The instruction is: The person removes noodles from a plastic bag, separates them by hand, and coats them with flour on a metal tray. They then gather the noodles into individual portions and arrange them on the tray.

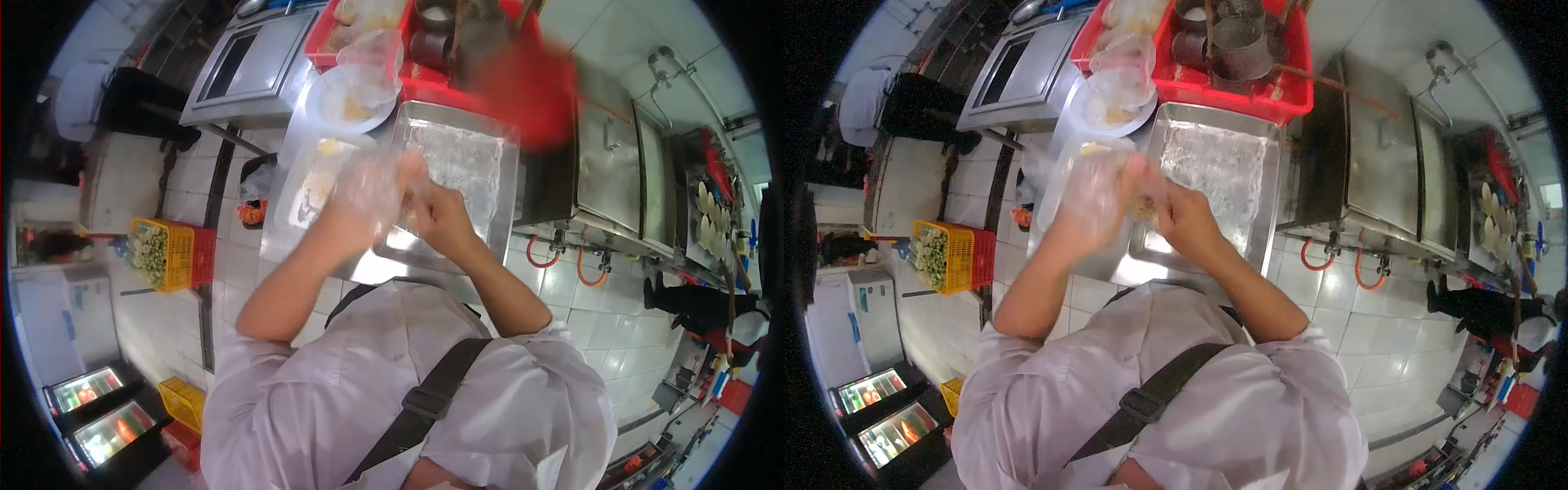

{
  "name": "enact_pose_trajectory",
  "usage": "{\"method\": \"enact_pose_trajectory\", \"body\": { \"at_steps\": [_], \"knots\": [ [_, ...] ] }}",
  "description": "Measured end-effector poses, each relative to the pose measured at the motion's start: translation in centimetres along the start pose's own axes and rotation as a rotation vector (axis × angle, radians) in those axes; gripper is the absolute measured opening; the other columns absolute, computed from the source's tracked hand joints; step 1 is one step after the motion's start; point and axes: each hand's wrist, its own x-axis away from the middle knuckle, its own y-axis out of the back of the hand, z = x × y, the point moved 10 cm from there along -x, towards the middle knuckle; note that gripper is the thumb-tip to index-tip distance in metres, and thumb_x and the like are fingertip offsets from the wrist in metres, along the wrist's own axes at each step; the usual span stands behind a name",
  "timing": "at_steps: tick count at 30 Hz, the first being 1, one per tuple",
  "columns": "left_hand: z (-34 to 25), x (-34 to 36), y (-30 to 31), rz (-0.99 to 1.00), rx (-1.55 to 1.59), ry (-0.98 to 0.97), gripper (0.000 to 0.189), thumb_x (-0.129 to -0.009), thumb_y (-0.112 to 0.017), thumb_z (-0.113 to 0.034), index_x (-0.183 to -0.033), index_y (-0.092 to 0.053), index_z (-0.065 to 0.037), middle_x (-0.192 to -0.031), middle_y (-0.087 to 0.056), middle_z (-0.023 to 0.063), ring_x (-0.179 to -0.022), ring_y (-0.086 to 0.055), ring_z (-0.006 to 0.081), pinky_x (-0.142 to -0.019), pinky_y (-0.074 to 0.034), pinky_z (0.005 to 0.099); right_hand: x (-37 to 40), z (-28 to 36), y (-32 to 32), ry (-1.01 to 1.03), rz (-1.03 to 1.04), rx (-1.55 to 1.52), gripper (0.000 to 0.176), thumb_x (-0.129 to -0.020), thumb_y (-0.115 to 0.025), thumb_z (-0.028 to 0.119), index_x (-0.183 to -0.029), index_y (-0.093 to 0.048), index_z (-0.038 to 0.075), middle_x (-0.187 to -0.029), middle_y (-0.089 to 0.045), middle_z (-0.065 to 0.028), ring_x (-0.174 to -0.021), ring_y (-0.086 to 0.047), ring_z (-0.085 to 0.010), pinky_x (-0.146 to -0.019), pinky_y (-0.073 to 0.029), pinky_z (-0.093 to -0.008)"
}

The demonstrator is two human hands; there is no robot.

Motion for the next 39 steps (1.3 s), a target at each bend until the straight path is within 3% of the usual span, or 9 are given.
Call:
{"method": "enact_pose_trajectory", "body": {
  "at_steps": [7,10,15,17,20,22,23,29,39],
  "knots": [
    [4.4,-3.2,6.1,0.144,-0.205,0.169,0.046,-0.099,-0.051,-0.043,-0.092,-0.072,-0.003,-0.082,-0.071,0.0049,-0.081,-0.067,0.0166,-0.074,-0.049,0.0299,1.4,-4.5,-2.1,-0.272,-0.099,-0.310,0.038,-0.106,-0.045,0.029,-0.110,-0.066,-0.003,-0.085,-0.069,-0.0087,-0.080,-0.063,-0.0137,-0.077,-0.051,-0.0305],
    [9.0,1.3,12.9,-0.209,0.194,0.100,0.044,-0.097,-0.055,-0.044,-0.106,-0.070,-0.004,-0.096,-0.072,0.0057,-0.088,-0.066,0.0163,-0.081,-0.050,0.0302,3.7,-6.6,-3.3,-0.443,-0.387,-0.838,0.042,-0.106,-0.044,0.034,-0.104,-0.067,-0.001,-0.090,-0.069,-0.0094,-0.082,-0.062,-0.0149,-0.079,-0.051,-0.0303],
    [17.9,7.2,-1.8,0.246,0.883,0.049,0.111,-0.066,-0.072,-0.071,-0.151,-0.031,-0.014,-0.149,-0.044,0.0084,-0.131,-0.049,0.0299,-0.111,-0.038,0.0510,3.8,-1.8,-5.3,-0.280,-0.574,-0.921,0.040,-0.106,-0.043,0.034,-0.102,-0.064,0.000,-0.099,-0.067,-0.0093,-0.087,-0.061,-0.0149,-0.079,-0.051,-0.0310],
    [19.0,7.9,-4.7,0.243,1.291,0.143,0.099,-0.073,-0.075,-0.063,-0.150,-0.034,-0.015,-0.146,-0.048,0.0079,-0.132,-0.048,0.0313,-0.112,-0.037,0.0513,3.9,-0.6,-7.2,-0.250,-0.630,-0.940,0.039,-0.107,-0.043,0.033,-0.103,-0.062,0.000,-0.099,-0.066,-0.0091,-0.086,-0.060,-0.0144,-0.078,-0.050,-0.0311],
    [20.3,8.3,-4.6,0.280,1.858,0.257,0.066,-0.081,-0.074,-0.023,-0.138,-0.045,-0.006,-0.131,-0.058,0.0113,-0.122,-0.057,0.0288,-0.106,-0.045,0.0456,4.2,1.6,-8.3,-0.216,-0.479,-0.395,0.024,-0.103,-0.052,0.023,-0.106,-0.060,0.000,-0.099,-0.063,-0.0093,-0.085,-0.058,-0.0161,-0.075,-0.048,-0.0314],
    [19.9,7.6,-3.1,0.380,1.676,0.180,0.069,-0.079,-0.073,-0.031,-0.137,-0.046,-0.007,-0.130,-0.059,0.0124,-0.122,-0.057,0.0316,-0.105,-0.045,0.0469,11.3,10.9,-2.9,0.411,-1.297,0.223,0.016,-0.094,-0.062,0.011,-0.105,-0.059,0.000,-0.096,-0.061,-0.0094,-0.083,-0.057,-0.0197,-0.073,-0.046,-0.0329],
    [19.8,7.3,-2.8,0.398,1.683,0.164,0.069,-0.079,-0.073,-0.031,-0.137,-0.046,-0.007,-0.130,-0.059,0.0124,-0.122,-0.057,0.0316,-0.105,-0.045,0.0469,12.4,14.5,-2.2,0.788,-1.265,0.086,0.020,-0.084,-0.068,0.003,-0.102,-0.059,-0.001,-0.095,-0.061,-0.0119,-0.083,-0.058,-0.0223,-0.072,-0.047,-0.0350],
    [16.5,7.8,-4.9,0.642,1.809,0.153,0.059,-0.082,-0.070,-0.022,-0.135,-0.048,-0.005,-0.125,-0.061,0.0128,-0.118,-0.060,0.0311,-0.101,-0.049,0.0472,3.9,9.5,-2.5,-0.207,-0.363,0.548,0.020,-0.091,-0.060,0.008,-0.108,-0.060,-0.002,-0.104,-0.065,-0.0091,-0.090,-0.062,-0.0208,-0.072,-0.049,-0.0326],
    [13.0,7.2,-3.8,0.430,1.217,0.328,0.045,-0.083,-0.073,-0.009,-0.124,-0.056,-0.005,-0.115,-0.066,0.0097,-0.101,-0.067,0.0227,-0.085,-0.056,0.0380,5.2,-5.9,-11.4,-0.492,-0.125,-1.413,0.065,-0.100,-0.041,0.055,-0.138,-0.050,0.004,-0.133,-0.060,-0.0129,-0.122,-0.059,-0.0263,-0.103,-0.047,-0.0433]
  ]
}}
